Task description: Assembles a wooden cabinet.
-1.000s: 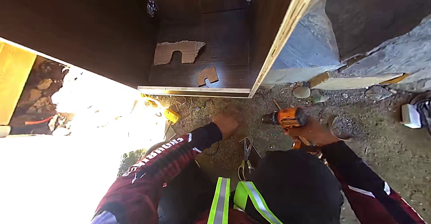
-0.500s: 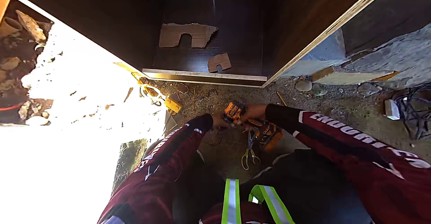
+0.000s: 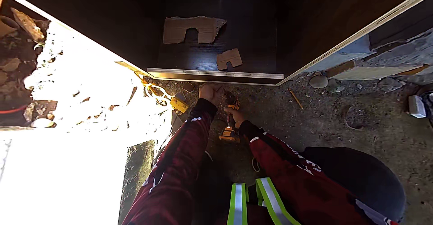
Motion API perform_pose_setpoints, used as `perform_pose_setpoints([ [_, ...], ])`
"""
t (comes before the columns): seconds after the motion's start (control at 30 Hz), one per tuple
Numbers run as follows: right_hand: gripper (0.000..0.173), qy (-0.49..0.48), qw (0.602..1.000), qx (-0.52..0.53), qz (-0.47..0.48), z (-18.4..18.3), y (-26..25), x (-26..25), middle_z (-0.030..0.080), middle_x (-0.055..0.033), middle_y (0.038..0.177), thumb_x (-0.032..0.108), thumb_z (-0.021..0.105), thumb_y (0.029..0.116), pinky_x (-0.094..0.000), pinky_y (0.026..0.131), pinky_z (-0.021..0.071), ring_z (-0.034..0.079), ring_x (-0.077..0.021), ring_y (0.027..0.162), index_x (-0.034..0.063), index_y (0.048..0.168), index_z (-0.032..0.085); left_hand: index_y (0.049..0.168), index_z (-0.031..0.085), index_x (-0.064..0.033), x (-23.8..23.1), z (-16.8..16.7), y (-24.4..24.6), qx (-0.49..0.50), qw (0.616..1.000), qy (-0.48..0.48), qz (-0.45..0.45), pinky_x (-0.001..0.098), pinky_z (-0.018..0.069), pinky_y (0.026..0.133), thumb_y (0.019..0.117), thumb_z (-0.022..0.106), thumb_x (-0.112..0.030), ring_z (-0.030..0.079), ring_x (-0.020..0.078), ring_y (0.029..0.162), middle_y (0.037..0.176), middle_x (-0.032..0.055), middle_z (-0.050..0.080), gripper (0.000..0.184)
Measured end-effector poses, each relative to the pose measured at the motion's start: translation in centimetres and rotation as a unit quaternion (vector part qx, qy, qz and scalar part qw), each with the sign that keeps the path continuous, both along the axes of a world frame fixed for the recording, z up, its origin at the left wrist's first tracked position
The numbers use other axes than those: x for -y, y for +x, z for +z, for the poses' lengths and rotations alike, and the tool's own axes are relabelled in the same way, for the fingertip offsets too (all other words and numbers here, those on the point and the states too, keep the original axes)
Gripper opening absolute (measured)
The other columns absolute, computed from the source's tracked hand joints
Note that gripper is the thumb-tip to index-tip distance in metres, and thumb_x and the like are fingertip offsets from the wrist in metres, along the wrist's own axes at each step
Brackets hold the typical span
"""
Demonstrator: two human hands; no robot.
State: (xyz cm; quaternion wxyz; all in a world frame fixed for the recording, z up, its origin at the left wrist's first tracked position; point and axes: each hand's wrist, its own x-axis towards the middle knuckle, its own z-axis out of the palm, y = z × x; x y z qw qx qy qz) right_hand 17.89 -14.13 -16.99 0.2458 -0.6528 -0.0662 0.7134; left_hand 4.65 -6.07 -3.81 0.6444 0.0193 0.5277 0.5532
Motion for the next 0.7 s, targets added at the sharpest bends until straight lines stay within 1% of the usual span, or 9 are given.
perform_pose_setpoints([
  [0.03, 0.036, -0.005, 1.000, -0.009, -0.004, -0.5, -0.4, -0.3, 0.055, -0.0057, 0.067, 0.033, 0.077, 0.0916, -0.0325, 0.047, 0.0536, 0.055, -0.0167, 0.050, 0.0049, 0.103, 0.059, 0.131, 0.049, 0.0035, -0.2, 0.4, -0.4, 0.008, 1.000, -0.013, 0.016, 0.0485, 0.0596, 0.091, 0.0931, 0.042, 0.011, 0.070, 0.0332, 0.106, 0.125, 0.0243, 0.065, 0.039],
  [0.1, 0.035, -0.015, 1.000, -0.016, 0.008, -0.9, -1.1, -0.7, 0.055, -0.0048, 0.069, 0.035, 0.076, 0.0922, -0.0321, 0.048, 0.0528, 0.055, -0.0161, 0.051, 0.0064, 0.103, 0.058, 0.128, 0.051, 0.0043, -0.4, 0.8, -1.2, 0.006, 0.999, -0.033, 0.010, 0.0469, 0.0604, 0.090, 0.0921, 0.042, 0.012, 0.072, 0.0321, 0.104, 0.122, 0.0236, 0.066, 0.038],
  [0.17, 0.036, -0.018, 0.999, -0.020, 0.023, -1.0, -1.6, -1.0, 0.055, -0.0053, 0.070, 0.035, 0.077, 0.0911, -0.0325, 0.049, 0.0532, 0.056, -0.0165, 0.052, 0.0065, 0.105, 0.060, 0.129, 0.053, 0.0027, -0.4, 0.8, -1.9, 0.006, 0.998, -0.057, -0.013, 0.0419, 0.0607, 0.086, 0.0905, 0.043, 0.012, 0.071, 0.0283, 0.103, 0.123, 0.0209, 0.066, 0.041],
  [0.2, 0.035, -0.018, 0.999, -0.025, 0.031, -1.1, -1.9, -1.2, 0.056, -0.0050, 0.070, 0.035, 0.077, 0.0912, -0.0323, 0.049, 0.0532, 0.056, -0.0164, 0.052, 0.0068, 0.105, 0.061, 0.126, 0.054, 0.0009, -0.6, 0.7, -2.2, 0.000, 0.997, -0.074, -0.025, 0.0377, 0.0604, 0.081, 0.0902, 0.045, 0.010, 0.071, 0.0248, 0.098, 0.120, 0.0186, 0.067, 0.038],
  [0.23, 0.034, -0.017, 0.999, -0.032, 0.039, -1.2, -2.1, -1.5, 0.055, -0.0047, 0.070, 0.035, 0.076, 0.0921, -0.0319, 0.049, 0.0532, 0.056, -0.0162, 0.053, 0.0073, 0.105, 0.061, 0.122, 0.056, -0.0007, -0.7, 0.6, -2.4, -0.009, 0.995, -0.089, -0.037, 0.0340, 0.0593, 0.075, 0.0906, 0.047, 0.009, 0.070, 0.0216, 0.091, 0.114, 0.0164, 0.068, 0.034],
  [0.3, 0.033, -0.015, 0.997, -0.049, 0.052, -1.1, -2.6, -2.2, 0.055, -0.0046, 0.070, 0.036, 0.073, 0.0946, -0.0311, 0.049, 0.0531, 0.055, -0.0158, 0.052, 0.0077, 0.106, 0.059, 0.106, 0.059, -0.0041, -1.1, 0.3, -2.6, -0.033, 0.992, -0.108, -0.048, 0.0298, 0.0539, 0.062, 0.0882, 0.053, 0.006, 0.063, 0.0172, 0.073, 0.096, 0.0119, 0.065, 0.021],
  [0.4, 0.030, -0.010, 0.996, -0.070, 0.054, -1.1, -3.4, -3.4, 0.054, -0.0035, 0.066, 0.036, 0.070, 0.0956, -0.0304, 0.047, 0.0522, 0.054, -0.0151, 0.049, 0.0089, 0.098, 0.057, 0.095, 0.055, -0.0072, -1.2, -0.2, -2.7, -0.069, 0.990, -0.112, -0.053, 0.0281, 0.0445, 0.051, 0.0835, 0.056, 0.007, 0.051, 0.0147, 0.059, 0.080, 0.0071, 0.055, 0.018],
  [0.5, 0.029, 0.001, 0.995, -0.083, 0.051, -0.9, -4.0, -4.3, 0.053, -0.0037, 0.064, 0.036, 0.071, 0.0941, -0.0313, 0.046, 0.0520, 0.053, -0.0155, 0.048, 0.0092, 0.096, 0.059, 0.094, 0.053, -0.0077, -1.3, -0.5, -3.1, -0.085, 0.988, -0.113, -0.062, 0.0288, 0.0435, 0.049, 0.0829, 0.057, 0.007, 0.049, 0.0147, 0.057, 0.077, 0.0062, 0.053, 0.018],
  [0.7, 0.030, 0.015, 0.994, -0.094, 0.058, -0.7, -4.7, -4.8, 0.053, -0.0029, 0.065, 0.037, 0.070, 0.0943, -0.0310, 0.046, 0.0517, 0.054, -0.0148, 0.048, 0.0096, 0.098, 0.060, 0.097, 0.057, -0.0052, -1.3, -0.7, -3.6, -0.080, 0.989, -0.104, -0.067, 0.0284, 0.0460, 0.051, 0.0852, 0.059, 0.005, 0.053, 0.0146, 0.059, 0.079, 0.0079, 0.059, 0.016],
])
